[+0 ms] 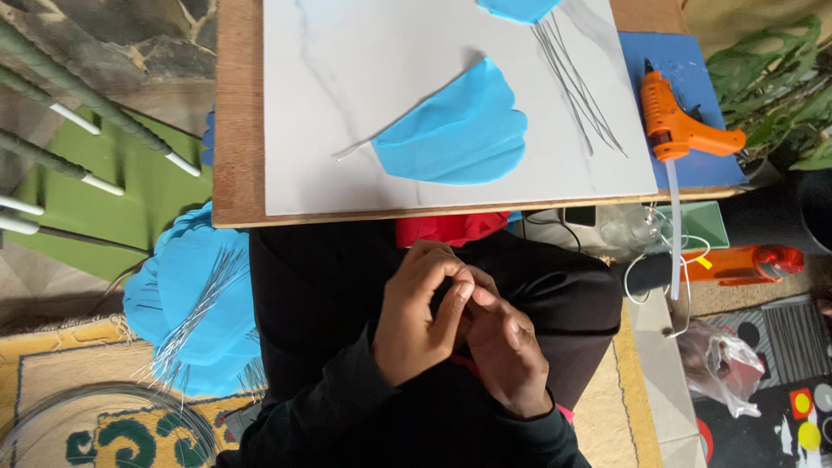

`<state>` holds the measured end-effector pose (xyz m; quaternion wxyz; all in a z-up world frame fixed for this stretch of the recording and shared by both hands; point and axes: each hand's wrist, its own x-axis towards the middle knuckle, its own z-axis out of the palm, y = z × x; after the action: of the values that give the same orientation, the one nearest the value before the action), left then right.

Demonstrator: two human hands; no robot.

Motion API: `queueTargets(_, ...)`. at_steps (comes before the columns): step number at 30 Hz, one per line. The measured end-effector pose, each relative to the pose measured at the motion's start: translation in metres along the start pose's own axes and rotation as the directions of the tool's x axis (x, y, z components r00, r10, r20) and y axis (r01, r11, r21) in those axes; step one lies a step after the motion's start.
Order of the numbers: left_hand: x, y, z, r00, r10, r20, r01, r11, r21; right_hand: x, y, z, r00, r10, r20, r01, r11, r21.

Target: The person applies hot glue from a glue gun to the center of blue petal-shaped paper pieces and attaches thin wires to them. The person then folds and presses the paper petals together by hand around the wire.

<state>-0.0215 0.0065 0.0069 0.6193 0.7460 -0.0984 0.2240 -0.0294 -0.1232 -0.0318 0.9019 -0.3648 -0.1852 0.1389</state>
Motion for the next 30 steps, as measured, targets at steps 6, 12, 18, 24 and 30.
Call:
queueTargets(6,-0.004,-0.005,-0.012,0.994,0.096,0.044,-0.101,0.986,0.132,0.013,-0.014,-0.001,0.997,-0.074,0.011,0.075,0.974,-0.214)
queueTargets(12,0.017,-0.023,-0.028,0.935,0.353,-0.021,-0.331,0.894,0.302,0.073,-0.06,-0.019,0.907,-0.396,0.143,0.313,0.406,-0.859)
queueTargets(18,0.074,-0.025,-0.012,0.87,0.47,0.149,-0.429,0.573,0.699,0.158,-0.062,-0.001,0.824,-0.079,0.561,0.525,-0.268,-0.808)
queueTargets(24,0.086,-0.064,0.006,0.946,0.227,0.23,-0.307,0.406,0.861,0.186,-0.037,-0.029,0.844,0.128,0.52,0.451,-0.693,-0.562)
queueTargets(30,0.091,-0.062,0.005,0.943,0.237,0.235,-0.315,0.394,0.863,0.194,-0.041,-0.027,0.866,0.168,0.472,0.44,-0.705,-0.557)
